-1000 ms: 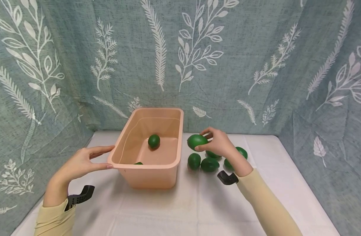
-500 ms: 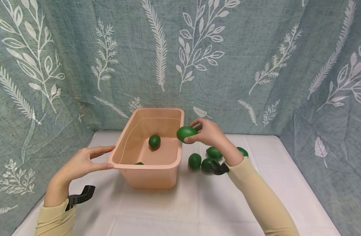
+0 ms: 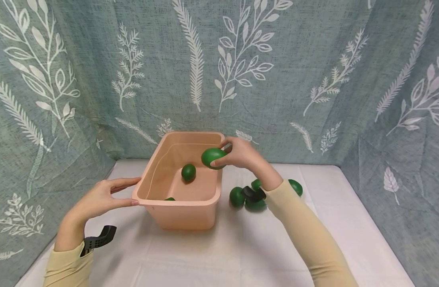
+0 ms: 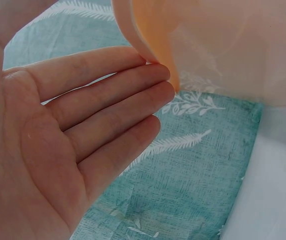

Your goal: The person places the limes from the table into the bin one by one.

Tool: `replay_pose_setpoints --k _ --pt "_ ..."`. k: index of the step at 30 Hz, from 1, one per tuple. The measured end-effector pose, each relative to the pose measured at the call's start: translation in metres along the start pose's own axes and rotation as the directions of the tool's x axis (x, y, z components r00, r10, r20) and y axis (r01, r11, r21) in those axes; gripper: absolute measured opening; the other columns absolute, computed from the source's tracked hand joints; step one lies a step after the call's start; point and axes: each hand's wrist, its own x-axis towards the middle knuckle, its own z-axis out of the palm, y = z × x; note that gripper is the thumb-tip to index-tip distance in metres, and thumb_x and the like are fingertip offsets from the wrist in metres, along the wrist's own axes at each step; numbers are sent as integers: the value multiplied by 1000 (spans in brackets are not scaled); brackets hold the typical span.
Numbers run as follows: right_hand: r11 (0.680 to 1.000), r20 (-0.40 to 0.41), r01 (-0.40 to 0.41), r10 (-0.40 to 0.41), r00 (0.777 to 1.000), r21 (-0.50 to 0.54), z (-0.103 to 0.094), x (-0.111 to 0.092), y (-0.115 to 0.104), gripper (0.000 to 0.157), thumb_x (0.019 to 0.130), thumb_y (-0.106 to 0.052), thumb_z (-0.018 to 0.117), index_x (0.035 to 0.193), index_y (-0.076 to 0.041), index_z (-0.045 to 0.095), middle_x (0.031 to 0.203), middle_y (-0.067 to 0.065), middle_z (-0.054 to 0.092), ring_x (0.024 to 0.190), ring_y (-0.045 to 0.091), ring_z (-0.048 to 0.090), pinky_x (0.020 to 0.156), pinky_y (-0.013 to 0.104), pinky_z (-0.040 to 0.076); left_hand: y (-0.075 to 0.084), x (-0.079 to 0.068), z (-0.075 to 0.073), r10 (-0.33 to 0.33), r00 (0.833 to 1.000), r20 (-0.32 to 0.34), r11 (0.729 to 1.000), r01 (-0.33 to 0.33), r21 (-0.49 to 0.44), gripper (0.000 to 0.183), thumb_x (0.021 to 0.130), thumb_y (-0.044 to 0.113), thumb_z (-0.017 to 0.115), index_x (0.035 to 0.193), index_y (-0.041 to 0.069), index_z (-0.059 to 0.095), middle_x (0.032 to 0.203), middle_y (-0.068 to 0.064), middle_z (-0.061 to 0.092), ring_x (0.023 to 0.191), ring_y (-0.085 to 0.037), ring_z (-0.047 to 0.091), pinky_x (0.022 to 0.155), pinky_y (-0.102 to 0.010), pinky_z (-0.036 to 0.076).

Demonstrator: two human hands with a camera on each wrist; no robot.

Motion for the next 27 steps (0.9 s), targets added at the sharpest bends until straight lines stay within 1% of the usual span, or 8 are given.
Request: replay_pose_setpoints --k 5,9,11,14,18,21,27 --pt "1000 21 13 -14 1000 20 5 6 -7 61 72 -41 80 123 -19 56 124 11 59 105 25 61 86 42 53 -1 0 0 5 1000 -3 1000 -5 0 67 79 43 75 135 13 55 134 -10 57 129 -38 46 103 -56 41" --pt "998 48 43 -45 998 42 11 12 -12 61 74 -38 80 125 -15 55 119 12 63 96 21 66 83 38 55 -1 -1 0 5 1000 -3 1000 -5 2 67 79 43 75 135 12 55 134 -10 56 129 -38 46 103 -56 41" --pt "996 60 53 -57 997 65 14 15 -15 61 74 -35 80 126 -13 54 118 12 63 94 21 67 82 35 57 -1 -1 0 2 1000 -1 1000 -2 0 67 79 43 75 135 12 55 134 -10 56 129 -38 46 103 -56 41" --pt "993 71 57 -65 995 106 18 20 -19 61 75 -32 81 126 -11 54 119 13 63 98 21 65 82 36 57 0 -1 1 -3 1000 2 1000 3 -4 66 79 43 75 135 13 55 134 -9 56 129 -37 46 103 -55 42" --pt "991 72 63 -72 995 120 24 25 -24 59 75 -31 81 125 -11 55 121 13 62 104 23 63 85 37 57 -1 -2 1 -9 1000 2 1000 9 -5 66 79 43 75 134 13 55 134 -9 56 129 -37 47 102 -55 42" --pt "991 66 71 -79 995 117 29 29 -26 58 76 -31 80 126 -11 56 122 12 61 106 23 63 83 34 57 -1 -3 1 -15 1000 1 1000 15 -9 66 79 43 75 135 13 55 134 -9 56 129 -37 46 102 -55 42" --pt "979 64 88 -102 993 185 35 34 -26 48 83 -28 74 124 -7 58 123 14 62 107 24 63 82 28 57 -1 -2 1 -17 1000 -1 1000 17 -7 67 78 43 75 135 14 55 134 -9 57 129 -37 47 102 -55 42"
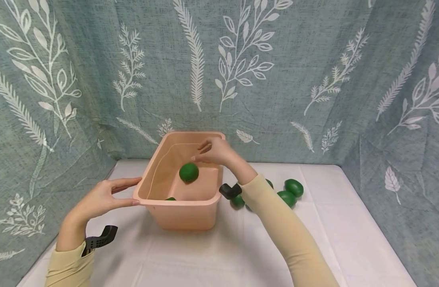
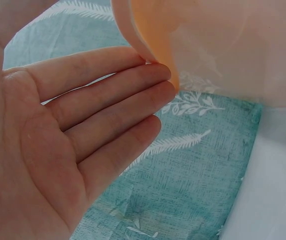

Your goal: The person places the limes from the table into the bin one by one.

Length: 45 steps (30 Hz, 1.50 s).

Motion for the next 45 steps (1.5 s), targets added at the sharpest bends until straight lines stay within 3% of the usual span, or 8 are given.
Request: replay_pose_setpoints --k 17,28,34,45 --pt "997 -13 -74 74 997 6 -27 -29 35 52 84 -36 72 127 -11 56 124 12 61 105 25 64 86 33 56 3 0 -2 9 1000 15 1000 -9 10 65 80 43 74 135 14 55 135 -8 56 129 -36 47 102 -56 41" --pt "996 -68 -93 94 993 10 -39 -55 81 53 86 -38 70 129 -12 54 128 16 57 111 30 61 89 37 55 2 0 -1 11 1000 7 1000 -11 18 65 80 43 74 135 15 55 135 -8 56 128 -36 48 102 -56 42" --pt "990 -107 -135 130 986 -41 -44 -66 109 56 84 -45 69 128 -14 56 127 13 59 114 30 59 93 43 52 1 1 -1 13 1000 10 1000 -13 11 65 80 43 74 135 15 55 135 -8 56 129 -36 47 102 -56 42" --pt "980 -145 -183 171 975 -72 -37 -77 154 56 83 -44 70 127 -11 57 123 14 62 117 33 55 92 46 50 0 1 1 34 999 0 999 -34 31 64 80 42 74 134 13 56 133 -7 58 127 -34 49 101 -54 43"
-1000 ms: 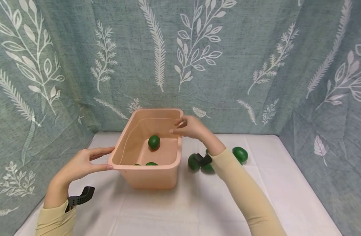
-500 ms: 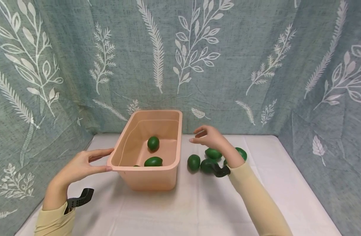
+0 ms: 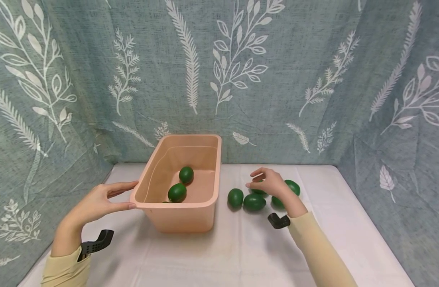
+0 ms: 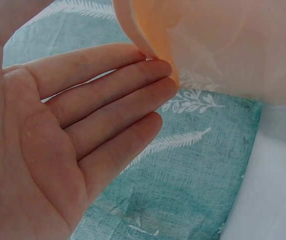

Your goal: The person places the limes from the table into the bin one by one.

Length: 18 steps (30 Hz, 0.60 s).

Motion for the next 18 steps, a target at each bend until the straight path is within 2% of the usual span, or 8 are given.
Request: replay_pose_setpoints --k 6,13,18 --pt "1000 -1 -5 5 1000 18 8 -1 19 55 84 -38 71 126 -6 57 121 16 62 112 33 57 87 43 53 0 0 1 -22 1000 -1 1000 22 -6 65 80 44 74 135 15 55 134 -7 57 128 -35 48 102 -55 43" --pt "997 -12 76 -77 997 -17 15 -6 36 55 83 -38 72 124 -3 58 121 17 61 109 32 59 85 42 54 0 0 1 -24 1000 -3 1000 24 -7 65 79 44 74 134 15 55 134 -6 57 128 -35 49 102 -54 43" --pt "992 -43 124 -125 991 -15 24 -9 46 54 81 -35 75 122 -4 59 121 16 62 110 33 60 91 44 51 0 -1 1 -7 1000 1 1000 7 -17 64 80 42 74 135 13 55 134 -8 57 128 -35 49 102 -55 42"
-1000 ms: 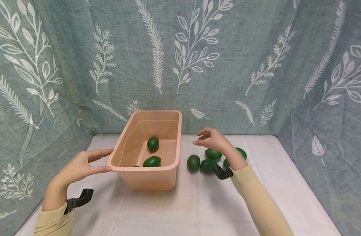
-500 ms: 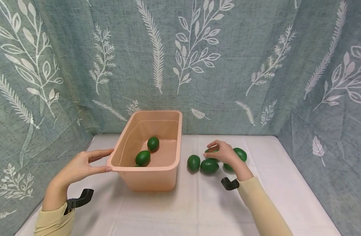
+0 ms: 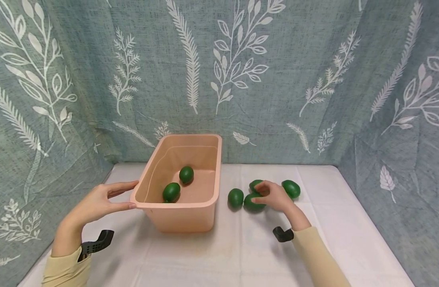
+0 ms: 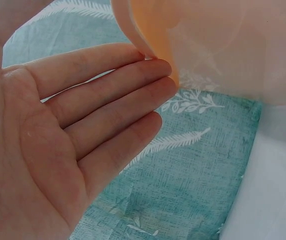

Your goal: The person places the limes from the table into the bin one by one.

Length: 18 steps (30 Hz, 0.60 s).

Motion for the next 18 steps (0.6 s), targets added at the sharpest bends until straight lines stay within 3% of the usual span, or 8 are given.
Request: replay_pose_setpoints --k 7,18 --pt "1000 -42 15 -15 999 -6 10 -2 10 52 79 -30 77 121 -4 60 120 17 63 113 35 59 94 47 50 1 0 -1 9 1000 4 1000 -9 -3 64 81 41 74 135 12 55 134 -9 57 128 -36 48 102 -56 42" --pt "998 4 -38 38 999 45 24 -7 19 59 75 -29 81 123 -5 58 123 19 60 106 34 63 84 39 56 2 -1 -1 1 1000 7 1000 -1 -3 65 80 41 74 135 12 55 134 -8 57 128 -36 48 102 -56 42"
